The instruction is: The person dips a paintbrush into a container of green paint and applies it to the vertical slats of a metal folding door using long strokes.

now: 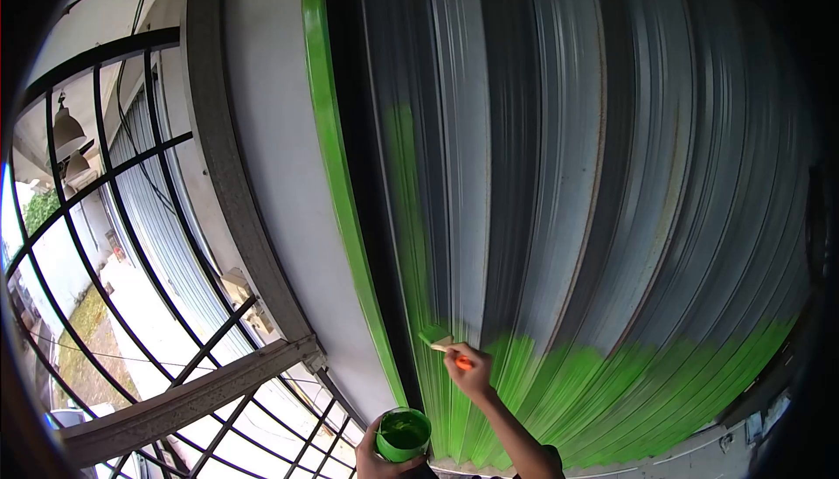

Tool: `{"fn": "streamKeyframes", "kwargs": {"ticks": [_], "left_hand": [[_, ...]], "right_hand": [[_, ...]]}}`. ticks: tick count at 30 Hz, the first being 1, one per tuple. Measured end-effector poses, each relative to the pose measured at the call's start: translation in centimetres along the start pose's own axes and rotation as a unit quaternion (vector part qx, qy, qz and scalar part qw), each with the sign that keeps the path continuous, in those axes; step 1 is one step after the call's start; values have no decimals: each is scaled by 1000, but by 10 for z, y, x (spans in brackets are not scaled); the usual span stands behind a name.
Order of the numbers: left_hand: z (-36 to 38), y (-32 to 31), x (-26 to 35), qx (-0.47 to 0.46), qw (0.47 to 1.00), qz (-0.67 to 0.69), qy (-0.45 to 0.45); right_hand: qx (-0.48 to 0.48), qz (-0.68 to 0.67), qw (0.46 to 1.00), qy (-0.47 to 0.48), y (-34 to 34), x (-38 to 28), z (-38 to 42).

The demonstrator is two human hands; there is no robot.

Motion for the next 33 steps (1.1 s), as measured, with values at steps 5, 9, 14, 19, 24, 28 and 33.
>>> {"fn": "streamKeyframes", "kwargs": {"ticks": [5,9,14,19,24,28,33], "left_hand": [[-19,0,1,-1,1000,-16,-12],[-37,-4,21,2,995,-60,-74],[-50,-14,39,-7,986,-80,-146],[-51,-17,49,-30,973,-99,-205],[-49,-16,59,-30,951,-132,-278],[-47,-14,64,-29,941,-167,-293],[-46,-15,65,-32,935,-189,-297]], "right_hand": [[-8,-236,947,-219,69,-45,-43],[-114,-305,905,-275,110,-98,-65],[-202,-209,926,-239,118,-139,-64],[-279,-131,936,-172,107,-154,-59],[-303,-50,949,-72,90,-156,-51],[-333,-4,941,-61,87,-157,-48],[-324,-10,945,-41,80,-152,-40]]}}
Point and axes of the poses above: each hand's wrist, its own z-axis away from the middle knuckle, its own y-axis out of the back of the hand, x = y × z, the point moved 3 cm from there along -z, towards the middle knuckle, and after that the axes turned 5 degrees about y, right-handed, at the moved point
